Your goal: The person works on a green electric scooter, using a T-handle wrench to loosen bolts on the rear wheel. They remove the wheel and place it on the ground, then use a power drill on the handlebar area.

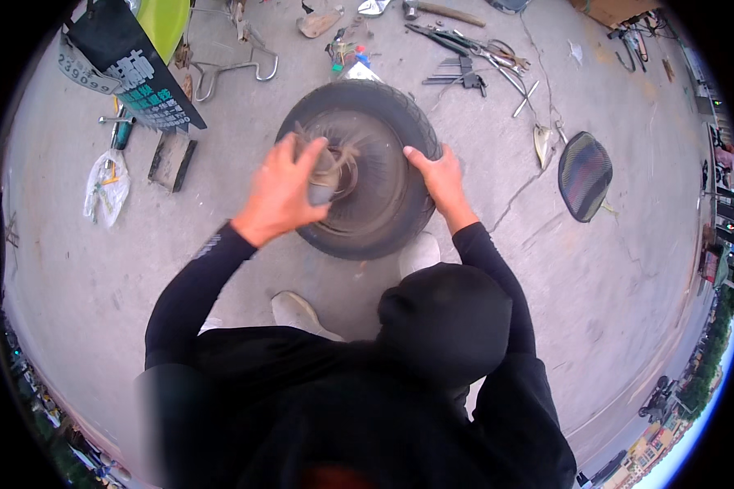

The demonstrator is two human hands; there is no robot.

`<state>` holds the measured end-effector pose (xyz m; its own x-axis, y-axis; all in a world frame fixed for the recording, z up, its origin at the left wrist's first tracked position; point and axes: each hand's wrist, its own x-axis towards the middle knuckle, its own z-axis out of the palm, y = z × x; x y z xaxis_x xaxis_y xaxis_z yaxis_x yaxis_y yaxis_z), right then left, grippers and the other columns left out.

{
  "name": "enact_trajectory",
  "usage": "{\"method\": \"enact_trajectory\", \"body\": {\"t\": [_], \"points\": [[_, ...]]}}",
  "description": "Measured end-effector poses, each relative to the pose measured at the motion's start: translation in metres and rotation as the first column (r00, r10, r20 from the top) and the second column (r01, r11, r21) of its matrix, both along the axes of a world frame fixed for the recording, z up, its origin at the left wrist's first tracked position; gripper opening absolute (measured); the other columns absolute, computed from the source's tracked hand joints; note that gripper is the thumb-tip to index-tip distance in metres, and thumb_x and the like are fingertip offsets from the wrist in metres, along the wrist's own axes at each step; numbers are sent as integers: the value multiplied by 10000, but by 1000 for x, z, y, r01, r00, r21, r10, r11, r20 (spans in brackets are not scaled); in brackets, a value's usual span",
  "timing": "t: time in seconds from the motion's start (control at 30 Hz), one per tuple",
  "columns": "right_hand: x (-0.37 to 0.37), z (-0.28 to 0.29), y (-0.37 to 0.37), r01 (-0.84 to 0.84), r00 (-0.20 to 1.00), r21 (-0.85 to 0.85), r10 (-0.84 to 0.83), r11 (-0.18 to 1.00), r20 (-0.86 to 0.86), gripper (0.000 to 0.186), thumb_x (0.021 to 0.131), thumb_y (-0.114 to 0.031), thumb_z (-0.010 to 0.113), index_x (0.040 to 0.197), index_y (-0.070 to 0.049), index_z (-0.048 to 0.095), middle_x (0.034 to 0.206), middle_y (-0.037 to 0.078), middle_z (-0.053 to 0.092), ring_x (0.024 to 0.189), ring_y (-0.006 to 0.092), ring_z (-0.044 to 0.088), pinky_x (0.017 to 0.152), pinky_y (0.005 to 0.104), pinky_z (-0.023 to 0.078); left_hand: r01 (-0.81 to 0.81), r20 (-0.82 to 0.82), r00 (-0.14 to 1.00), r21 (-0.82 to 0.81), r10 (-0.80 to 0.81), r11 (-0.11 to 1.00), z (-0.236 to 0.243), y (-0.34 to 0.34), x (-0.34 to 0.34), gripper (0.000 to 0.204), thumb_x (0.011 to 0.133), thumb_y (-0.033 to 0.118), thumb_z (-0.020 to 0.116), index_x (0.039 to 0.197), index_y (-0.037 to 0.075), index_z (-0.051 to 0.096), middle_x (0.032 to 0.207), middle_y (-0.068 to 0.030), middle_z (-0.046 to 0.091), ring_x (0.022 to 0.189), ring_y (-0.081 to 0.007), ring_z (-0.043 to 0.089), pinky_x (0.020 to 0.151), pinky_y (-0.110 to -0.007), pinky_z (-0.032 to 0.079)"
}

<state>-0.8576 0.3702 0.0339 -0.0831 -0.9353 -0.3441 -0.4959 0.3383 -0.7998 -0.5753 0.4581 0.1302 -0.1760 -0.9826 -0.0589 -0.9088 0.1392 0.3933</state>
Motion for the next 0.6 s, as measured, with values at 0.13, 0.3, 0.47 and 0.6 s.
{"method": "enact_trajectory", "body": {"t": [0.13,0.3,0.47,0.6], "points": [[2,9,2,-13,994,53,8,999,105,1034,716,-487,795,1364,195,367,1273,332,548,1198,342,565,991,357,453,-191,-176,968,-46,180,981,28,0,57,925,635,361,816,1401,51,401,1286,-303,505,1194,-426,538,982,-449,464],[5,13,4,-20,986,69,9,997,167,1054,719,-481,794,1386,193,334,1303,325,531,1204,335,562,995,363,453,-301,-130,914,422,385,855,-24,15,118,1050,648,456,793,1441,-53,331,1345,-316,492,1257,-402,507,1034,-398,424],[4,4,4,-7,994,65,1,998,105,1068,721,-484,792,1399,189,315,1330,327,510,1220,340,553,1004,370,448,-408,-172,803,540,571,736,-94,38,142,1010,705,482,770,1435,-66,337,1302,-273,547,1227,-356,544,1028,-390,424],[1,2,4,-6,998,53,3,999,66,1073,721,-480,794,1406,185,306,1338,326,504,1228,336,547,1011,369,442,-497,90,863,332,497,802,-92,38,137,1011,707,545,772,1405,-70,376,1292,-285,552,1201,-374,560,1008,-396,439]]}}
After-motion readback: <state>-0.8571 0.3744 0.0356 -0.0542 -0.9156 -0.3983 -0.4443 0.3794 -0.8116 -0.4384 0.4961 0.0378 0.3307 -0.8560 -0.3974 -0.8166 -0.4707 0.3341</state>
